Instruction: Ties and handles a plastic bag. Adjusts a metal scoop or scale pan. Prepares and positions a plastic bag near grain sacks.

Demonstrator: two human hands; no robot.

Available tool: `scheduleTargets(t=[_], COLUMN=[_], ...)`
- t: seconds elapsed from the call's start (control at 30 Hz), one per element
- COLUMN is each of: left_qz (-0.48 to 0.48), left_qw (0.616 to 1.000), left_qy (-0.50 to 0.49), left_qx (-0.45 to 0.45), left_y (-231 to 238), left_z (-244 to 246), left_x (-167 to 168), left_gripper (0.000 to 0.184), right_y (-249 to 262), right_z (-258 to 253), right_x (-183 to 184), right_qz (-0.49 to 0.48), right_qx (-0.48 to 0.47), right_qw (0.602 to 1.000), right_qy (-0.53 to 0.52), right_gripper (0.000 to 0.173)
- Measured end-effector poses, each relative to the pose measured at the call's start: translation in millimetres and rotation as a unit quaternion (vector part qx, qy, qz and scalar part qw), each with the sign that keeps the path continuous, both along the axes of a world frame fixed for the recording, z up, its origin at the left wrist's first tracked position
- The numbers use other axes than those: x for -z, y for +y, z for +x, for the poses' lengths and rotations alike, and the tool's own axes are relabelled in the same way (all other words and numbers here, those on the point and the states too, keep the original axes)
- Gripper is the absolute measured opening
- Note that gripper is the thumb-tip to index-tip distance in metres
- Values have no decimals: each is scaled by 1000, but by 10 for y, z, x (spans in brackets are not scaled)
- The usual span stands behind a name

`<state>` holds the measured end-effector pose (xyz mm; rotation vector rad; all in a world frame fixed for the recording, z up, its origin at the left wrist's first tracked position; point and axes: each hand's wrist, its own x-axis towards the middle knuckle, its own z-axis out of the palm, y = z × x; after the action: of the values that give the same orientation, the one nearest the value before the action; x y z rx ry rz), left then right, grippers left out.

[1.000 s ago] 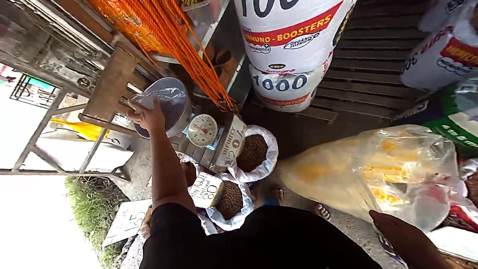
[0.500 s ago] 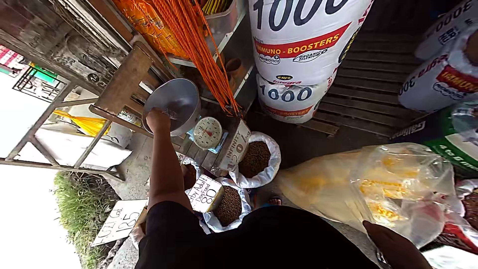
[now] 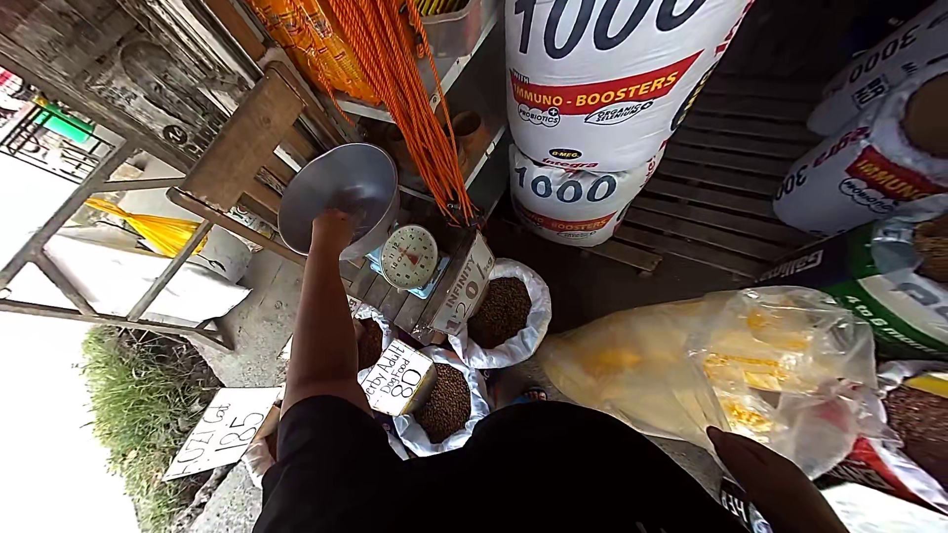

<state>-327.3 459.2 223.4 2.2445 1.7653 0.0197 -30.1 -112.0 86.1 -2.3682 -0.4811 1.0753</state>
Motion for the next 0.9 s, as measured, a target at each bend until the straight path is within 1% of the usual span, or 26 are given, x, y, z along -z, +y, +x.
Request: scheduleTargets(t=[0.07,0.2,0.33,0.4,0.5,0.53,0.6,0.7,0.9], left_qz=[-11,-9,11,18,34,41,46,33,9], left_qw=[1000,1000,1000,1000,998,998,997,996,994], left_qy=[-8,-22,-5,7,44,53,59,68,84], left_qx=[-13,10,21,7,-19,-20,1,56,70], left_y=[-7,-30,-33,-5,-23,-30,-57,-107,-138], left_z=[-8,-68,-116,-137,-140,-148,-162,-169,-219], left_x=[-11,-30,-72,-53,-83,-89,-102,-129,-176], left_gripper=[35,34,31,31,36,34,26,28,29], right_y=[8,-5,-18,-17,-19,-22,-20,-16,-89], right_z=[-18,-47,-46,-40,-28,-30,-37,-46,-20], right_x=[-24,-25,-4,1,4,15,22,8,124], right_qz=[-1,-3,6,7,3,6,15,20,31], right_qx=[-3,3,-5,-11,-18,-15,-6,-3,16], right_qw=[1000,1000,1000,1000,1000,1000,1000,1000,999], right_qy=[-3,2,-3,-5,-6,-10,-13,-9,-3], right_gripper=[48,48,47,48,49,49,48,47,47])
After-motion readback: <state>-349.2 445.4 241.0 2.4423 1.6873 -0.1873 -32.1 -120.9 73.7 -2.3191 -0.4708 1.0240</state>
